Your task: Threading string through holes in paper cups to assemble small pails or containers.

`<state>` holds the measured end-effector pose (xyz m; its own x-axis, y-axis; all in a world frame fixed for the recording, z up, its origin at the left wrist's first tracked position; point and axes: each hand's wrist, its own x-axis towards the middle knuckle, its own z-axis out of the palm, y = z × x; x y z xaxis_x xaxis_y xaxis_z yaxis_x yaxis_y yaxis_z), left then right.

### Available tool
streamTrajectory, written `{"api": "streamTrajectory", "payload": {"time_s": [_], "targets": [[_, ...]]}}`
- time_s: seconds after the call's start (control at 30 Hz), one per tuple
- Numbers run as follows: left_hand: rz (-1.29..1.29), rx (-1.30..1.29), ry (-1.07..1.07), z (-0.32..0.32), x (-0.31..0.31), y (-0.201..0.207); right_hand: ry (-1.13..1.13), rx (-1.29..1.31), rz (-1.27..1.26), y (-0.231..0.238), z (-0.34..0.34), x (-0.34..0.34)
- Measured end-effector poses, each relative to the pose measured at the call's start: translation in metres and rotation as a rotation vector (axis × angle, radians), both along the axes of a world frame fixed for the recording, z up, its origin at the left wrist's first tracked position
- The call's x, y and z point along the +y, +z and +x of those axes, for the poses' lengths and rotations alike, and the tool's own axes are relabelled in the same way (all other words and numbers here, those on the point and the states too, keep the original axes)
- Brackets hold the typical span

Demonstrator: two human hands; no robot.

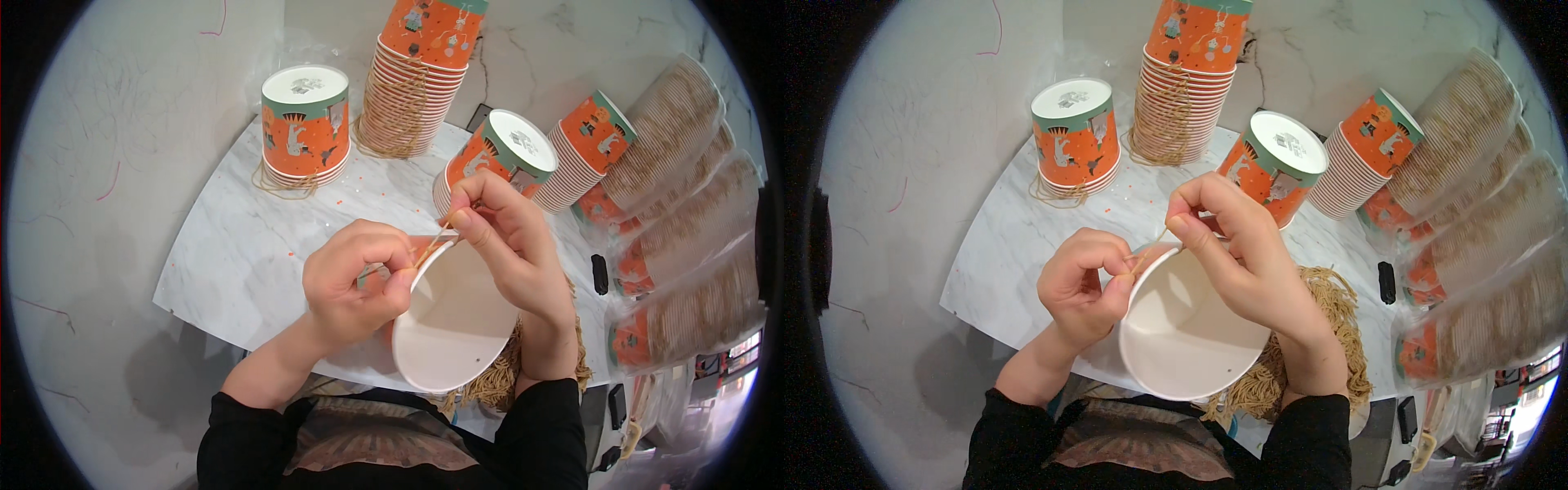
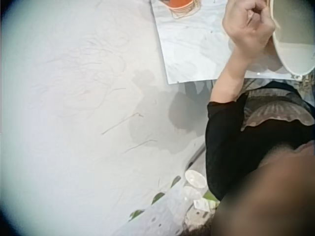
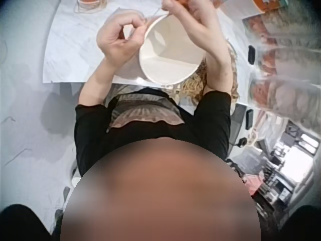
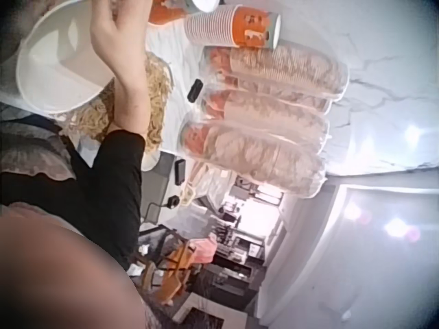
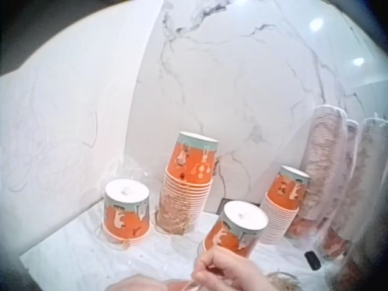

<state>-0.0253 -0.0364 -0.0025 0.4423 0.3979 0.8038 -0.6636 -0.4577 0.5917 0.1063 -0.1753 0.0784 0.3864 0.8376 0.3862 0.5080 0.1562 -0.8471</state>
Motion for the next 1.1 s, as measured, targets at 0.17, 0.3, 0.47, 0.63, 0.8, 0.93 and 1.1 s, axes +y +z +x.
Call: {"api": "streamTrajectory", "payload": {"time_s": [0.17,0.3,0.47,0.63,0.8,0.93,1.1], "targets": [[-0.011,-0.037,0.009,0.004,0.001,-0.005,0.066,0.140,-0.038,0.004,0.005,-0.001],[-0.323,0.032,-0.148,0.008,-0.006,-0.006,0.111,0.242,-0.112,0.014,0.013,-0.012],[-0.402,-0.004,-0.153,0.012,-0.003,-0.003,0.079,0.239,-0.167,0.020,0.009,-0.007],[-0.140,0.013,-0.056,0.020,0.002,0.009,0.107,0.307,-0.251,0.024,0.010,-0.010],[-0.158,0.047,-0.118,0.029,-0.002,0.020,0.119,0.351,-0.285,0.025,0.013,-0.013],[-0.209,0.015,-0.187,0.031,-0.003,0.030,0.110,0.381,-0.291,0.026,0.014,-0.012],[-0.282,0.016,-0.256,0.032,-0.011,0.036,0.193,0.446,-0.288,0.026,0.018,-0.013]]}}
